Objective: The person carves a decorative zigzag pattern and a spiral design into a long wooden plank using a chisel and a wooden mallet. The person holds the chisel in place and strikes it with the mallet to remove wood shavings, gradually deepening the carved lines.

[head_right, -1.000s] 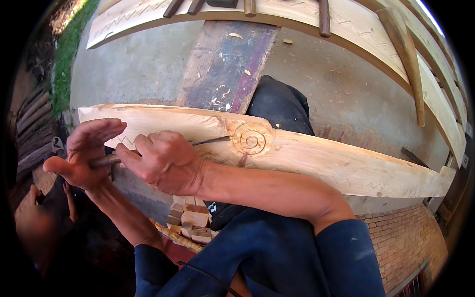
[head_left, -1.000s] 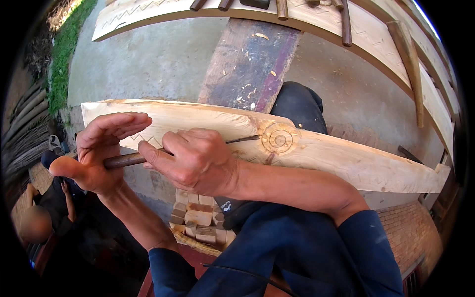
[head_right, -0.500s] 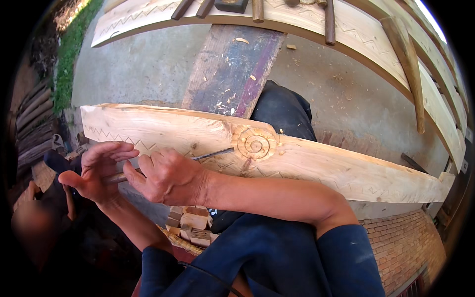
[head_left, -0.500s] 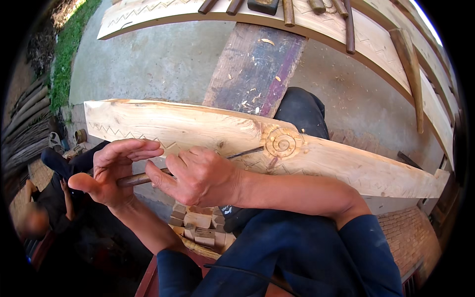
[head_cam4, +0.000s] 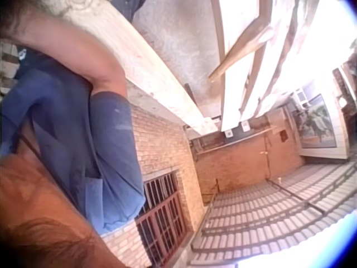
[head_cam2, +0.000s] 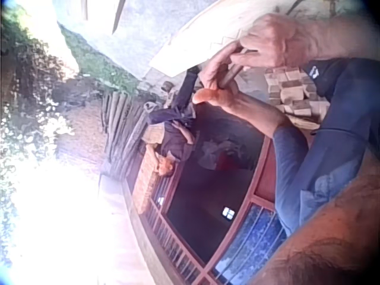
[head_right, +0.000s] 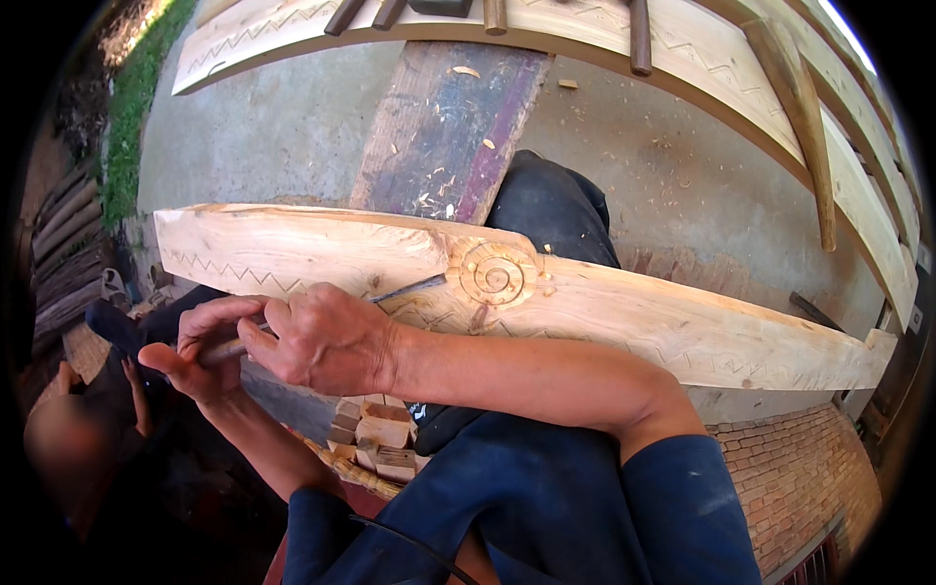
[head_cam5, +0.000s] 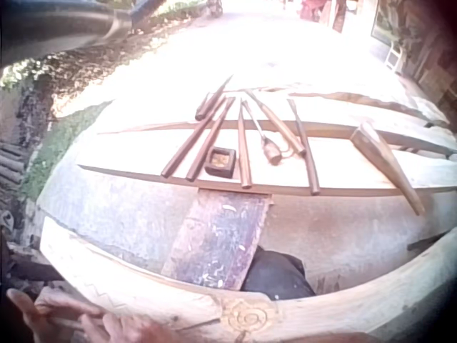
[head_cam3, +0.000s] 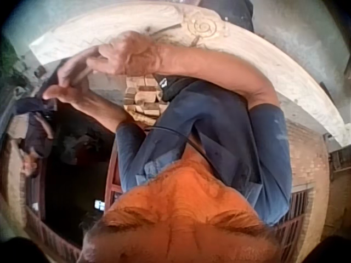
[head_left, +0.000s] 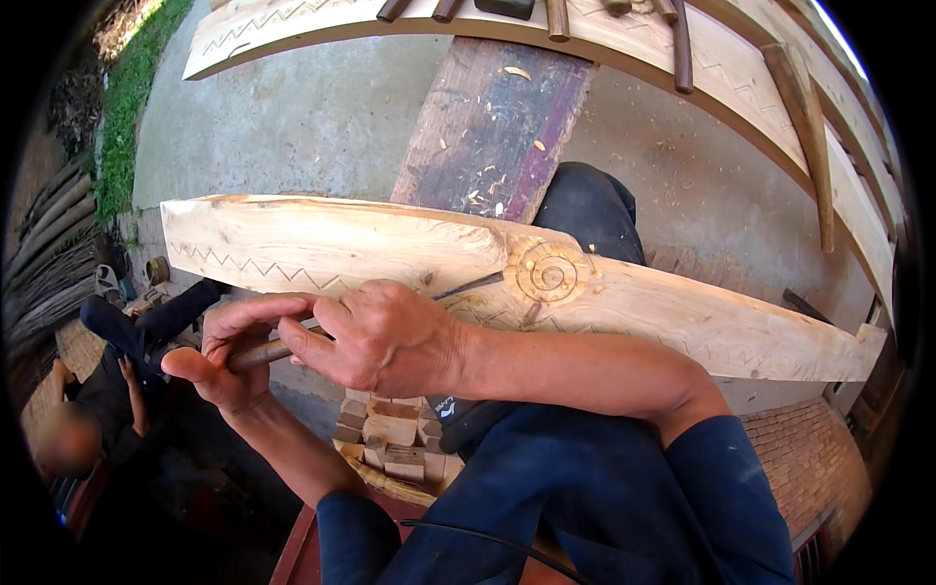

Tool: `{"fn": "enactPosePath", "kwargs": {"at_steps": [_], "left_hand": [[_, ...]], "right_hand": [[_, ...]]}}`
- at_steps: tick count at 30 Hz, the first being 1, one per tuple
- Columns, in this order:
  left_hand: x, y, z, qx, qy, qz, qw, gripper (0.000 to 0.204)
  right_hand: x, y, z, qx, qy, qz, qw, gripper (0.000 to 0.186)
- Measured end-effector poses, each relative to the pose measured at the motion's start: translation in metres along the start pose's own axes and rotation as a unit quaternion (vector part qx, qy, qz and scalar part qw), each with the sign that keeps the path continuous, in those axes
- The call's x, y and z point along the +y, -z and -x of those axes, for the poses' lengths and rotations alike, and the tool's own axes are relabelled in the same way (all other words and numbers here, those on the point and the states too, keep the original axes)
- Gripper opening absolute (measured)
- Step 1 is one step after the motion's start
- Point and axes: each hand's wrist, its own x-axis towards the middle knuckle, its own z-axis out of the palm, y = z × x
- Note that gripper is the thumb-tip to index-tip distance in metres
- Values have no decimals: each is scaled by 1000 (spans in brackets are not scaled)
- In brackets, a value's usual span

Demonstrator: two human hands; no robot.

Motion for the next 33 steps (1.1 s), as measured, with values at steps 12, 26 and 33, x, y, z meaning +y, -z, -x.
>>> {"fn": "enactPosePath", "kwargs": {"at_steps": [12, 26, 33], "left_hand": [[15, -8, -12, -15, -18, -25, 999, 141], [15, -12, -51, -68, 11, -51, 996, 124], [29, -22, -44, -51, 41, -70, 995, 129]], "right_hand": [[1, 3, -4, 27, -11, -7, 1000, 25], [7, 5, -3, 56, -74, 7, 996, 38], [6, 9, -3, 35, -46, 28, 998, 38]]}}
